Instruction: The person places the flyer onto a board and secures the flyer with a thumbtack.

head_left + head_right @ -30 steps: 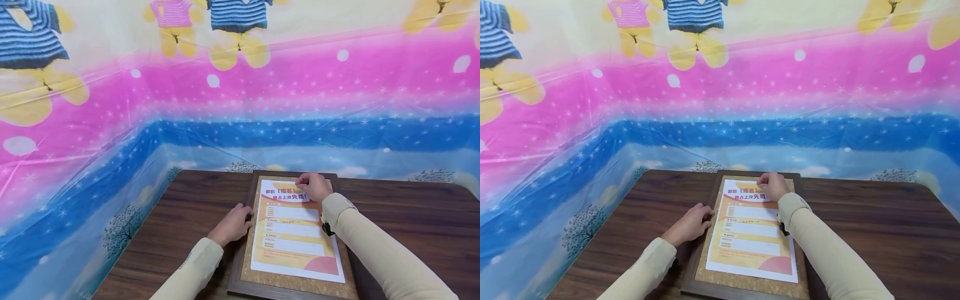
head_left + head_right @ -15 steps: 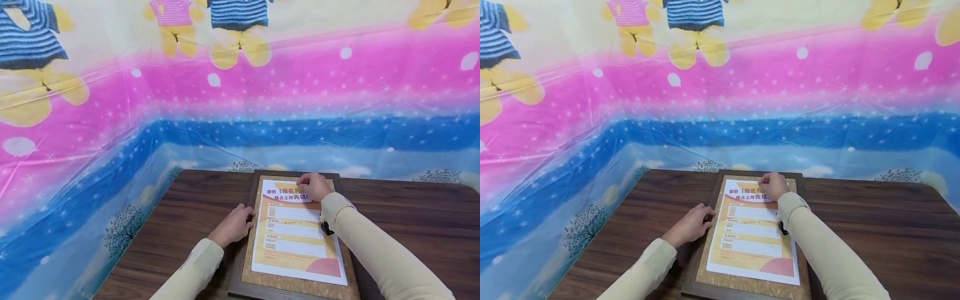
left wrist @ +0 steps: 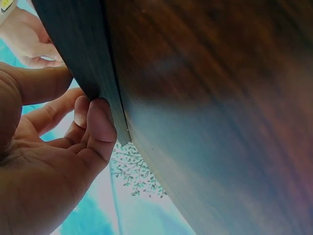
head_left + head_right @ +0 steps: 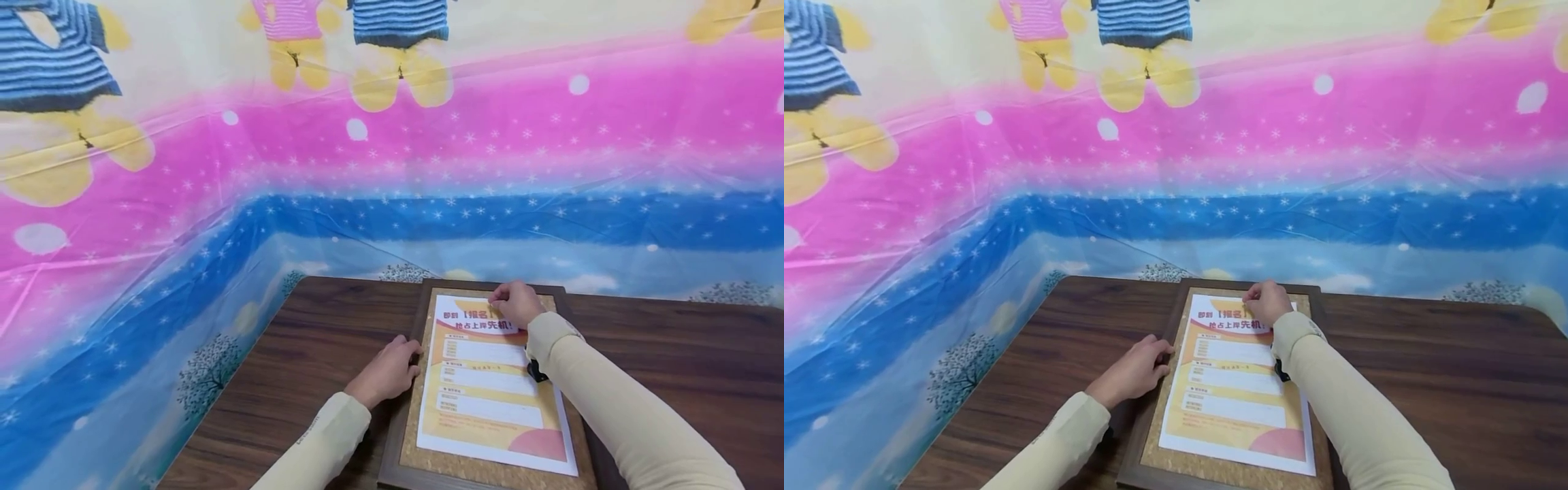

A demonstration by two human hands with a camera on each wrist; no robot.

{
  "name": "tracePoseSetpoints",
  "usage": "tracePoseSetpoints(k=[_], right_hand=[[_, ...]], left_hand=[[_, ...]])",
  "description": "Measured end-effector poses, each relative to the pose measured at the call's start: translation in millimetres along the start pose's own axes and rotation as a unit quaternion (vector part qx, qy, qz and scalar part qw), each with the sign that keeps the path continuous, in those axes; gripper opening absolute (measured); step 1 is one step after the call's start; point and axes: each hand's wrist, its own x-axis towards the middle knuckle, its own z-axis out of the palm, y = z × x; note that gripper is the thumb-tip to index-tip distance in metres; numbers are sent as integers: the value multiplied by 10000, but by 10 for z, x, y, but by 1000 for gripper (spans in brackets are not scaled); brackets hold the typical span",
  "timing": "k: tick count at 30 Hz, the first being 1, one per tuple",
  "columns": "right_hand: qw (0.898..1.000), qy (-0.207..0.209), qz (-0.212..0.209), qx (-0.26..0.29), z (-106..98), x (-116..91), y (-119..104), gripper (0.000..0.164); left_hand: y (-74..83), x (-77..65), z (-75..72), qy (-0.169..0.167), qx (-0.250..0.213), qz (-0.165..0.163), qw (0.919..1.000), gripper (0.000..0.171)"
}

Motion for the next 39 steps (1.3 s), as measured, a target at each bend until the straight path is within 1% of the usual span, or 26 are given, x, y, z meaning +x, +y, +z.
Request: tracePoseSetpoints(k=[6,14,25,31,39], right_hand=[[9999,27,72,74,29,8,27,10],[9999,13,168,14,16,15,0,11],[9985,125,539,44,12,56,-40,13],[9981,146,588,73,27,56,-88,15],[9968,271,728,187,53,93,-91,15]], left_hand=[[25,-8,25,48,20,9,10000,30],[5,3,50,93,-31,28,9999,30],[27,-22,41,163,18,72,9998,30],[12,-12,40,242,131,76,9996,30],[12,-5,27,216,99,-5,9997,31]])
